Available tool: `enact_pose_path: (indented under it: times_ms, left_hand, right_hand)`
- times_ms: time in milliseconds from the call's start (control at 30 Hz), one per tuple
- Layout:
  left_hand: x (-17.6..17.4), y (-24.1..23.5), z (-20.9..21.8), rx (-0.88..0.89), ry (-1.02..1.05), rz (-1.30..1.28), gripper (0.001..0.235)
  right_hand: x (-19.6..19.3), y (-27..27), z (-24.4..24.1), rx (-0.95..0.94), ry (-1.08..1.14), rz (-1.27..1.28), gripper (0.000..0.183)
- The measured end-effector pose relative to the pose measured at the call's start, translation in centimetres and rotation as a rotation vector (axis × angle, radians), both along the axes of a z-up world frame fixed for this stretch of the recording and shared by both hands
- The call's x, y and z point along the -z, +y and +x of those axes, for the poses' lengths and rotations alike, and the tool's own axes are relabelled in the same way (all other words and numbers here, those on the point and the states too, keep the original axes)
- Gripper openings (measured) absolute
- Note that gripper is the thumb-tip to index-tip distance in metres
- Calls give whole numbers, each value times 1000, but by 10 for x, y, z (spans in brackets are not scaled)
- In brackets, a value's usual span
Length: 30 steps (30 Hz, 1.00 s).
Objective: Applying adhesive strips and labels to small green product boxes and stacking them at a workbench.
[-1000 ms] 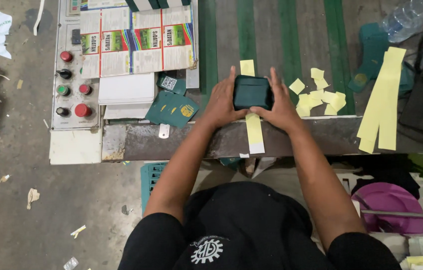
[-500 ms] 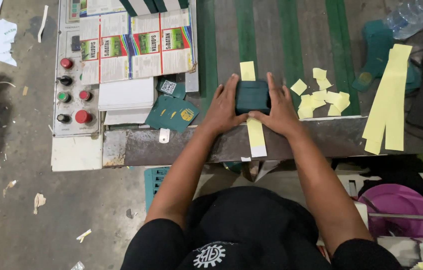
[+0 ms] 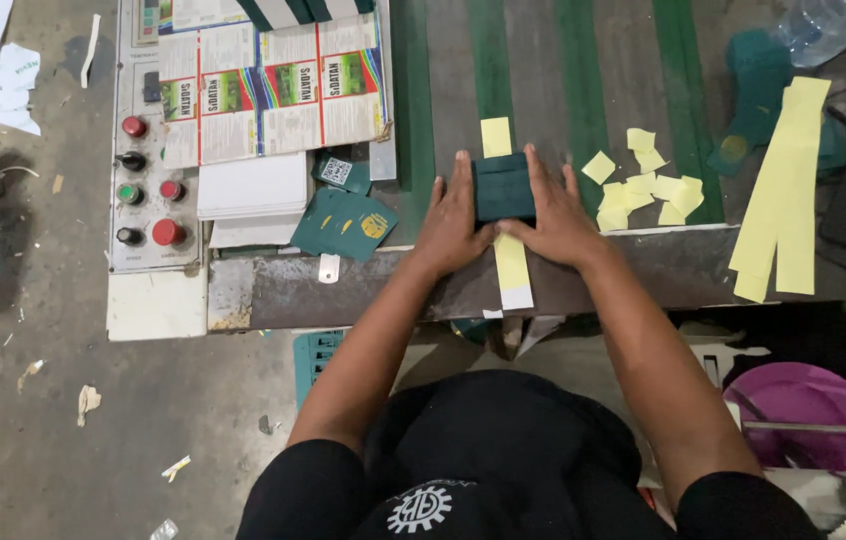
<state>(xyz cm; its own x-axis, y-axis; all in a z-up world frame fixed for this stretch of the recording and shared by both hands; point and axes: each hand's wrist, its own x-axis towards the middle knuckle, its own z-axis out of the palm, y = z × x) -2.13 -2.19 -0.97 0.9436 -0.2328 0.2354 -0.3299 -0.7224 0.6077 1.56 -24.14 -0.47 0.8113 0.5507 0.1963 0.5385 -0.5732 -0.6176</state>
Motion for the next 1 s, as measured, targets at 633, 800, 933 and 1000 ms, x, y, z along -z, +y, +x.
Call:
enact_pose_path:
  times_ms: [633, 800, 933, 1000]
  left_hand:
    - [-19, -10, -10, -77, 148, -8, 125]
    - [9, -4, -7, -57, 87, -38, 111]
    - [11, -10, -14, -97, 172, 36, 99]
    - [0, -12, -9, -122, 102, 71, 98]
  right_hand:
    - [8, -8, -3, -56, -8, -60, 120]
    - [1, -2, -5, 111, 99, -49, 113]
    - [9, -4, -6, 153, 201, -169, 113]
    - [5, -3, -4, 152, 141, -132, 110]
